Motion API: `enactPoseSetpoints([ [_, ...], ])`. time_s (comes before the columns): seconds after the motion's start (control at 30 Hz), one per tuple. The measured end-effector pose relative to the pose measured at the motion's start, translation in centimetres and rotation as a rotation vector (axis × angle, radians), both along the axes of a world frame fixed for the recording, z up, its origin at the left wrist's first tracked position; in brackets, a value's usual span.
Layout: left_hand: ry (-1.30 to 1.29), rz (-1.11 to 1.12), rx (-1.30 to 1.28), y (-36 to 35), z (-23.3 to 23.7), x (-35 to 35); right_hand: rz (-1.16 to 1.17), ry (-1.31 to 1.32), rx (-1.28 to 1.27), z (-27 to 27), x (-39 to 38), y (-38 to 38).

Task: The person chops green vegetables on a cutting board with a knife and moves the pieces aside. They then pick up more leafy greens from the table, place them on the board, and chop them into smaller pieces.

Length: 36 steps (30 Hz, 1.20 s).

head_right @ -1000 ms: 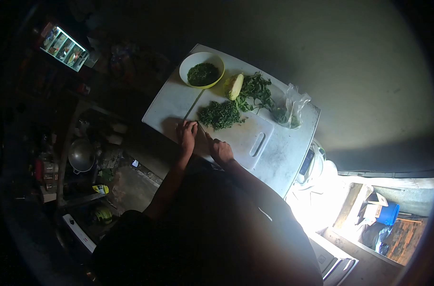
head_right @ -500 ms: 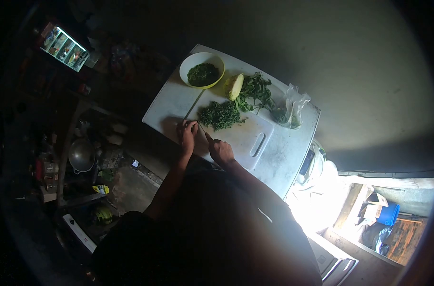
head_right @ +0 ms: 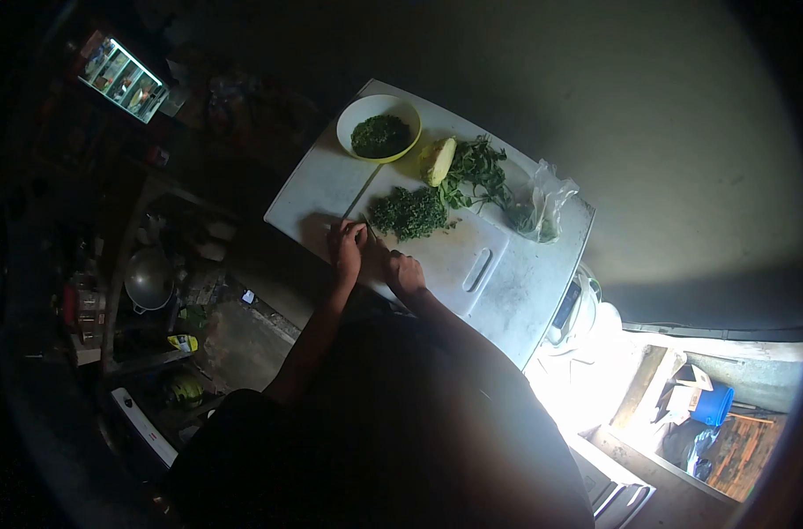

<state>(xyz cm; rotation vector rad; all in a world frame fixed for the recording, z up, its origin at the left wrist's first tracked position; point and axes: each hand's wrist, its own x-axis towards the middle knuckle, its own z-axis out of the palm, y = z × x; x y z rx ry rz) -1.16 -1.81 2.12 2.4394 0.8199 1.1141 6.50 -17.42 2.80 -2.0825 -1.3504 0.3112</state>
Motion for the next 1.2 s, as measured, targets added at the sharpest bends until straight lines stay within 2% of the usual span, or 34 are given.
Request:
enactPoseSetpoints([
  [0.07,0.038,0.029,0.029,0.1,-0.4,0.0,-0.008,-0.032,0.008,0.6,-0.3,-0.4],
  [0.17,0.029,0.047,0.095,0.2,-0.9,-0.1,-0.032,-0.049,-0.026,-2.5,-0.3,-1.5],
  [0.23,0.061,-0.033,-0.036,0.5,-1.6,-0.3,-0.018,-0.065,-0.049,-0.2,-0.3,-1.7],
  [0.37,0.043,0.008,0.015,0.2,-1.1,-0.3,-0.007,-0.087,-0.060,1.4,-0.1,-1.3],
  [0.43,0.126,0.017,0.069,0.3,-0.9,-0.3,-0.019,-0.111,-0.040,1.3,0.0,-1.2],
  [0.57,0.116,0.043,0.046,0.2,-0.8,-0.2,-0.032,-0.088,-0.047,2.5,-0.2,-1.2],
  [0.73,0.040,0.093,0.011,-0.1,-1.4,-0.2,-0.010,-0.108,-0.042,2.2,-0.5,-1.4],
  [0.87,0.088,0.114,-0.032,0.4,-3.0,-0.1,0.001,-0.104,-0.037,3.0,-0.6,-1.6],
  [1.03,0.107,0.138,0.116,0.4,-1.6,-0.1,0.011,-0.100,-0.013,2.9,-0.8,-1.7],
  [1.2,0.101,0.085,0.039,0.5,-1.1,-0.2,0.020,-0.104,-0.050,0.8,-0.8,-1.5],
])
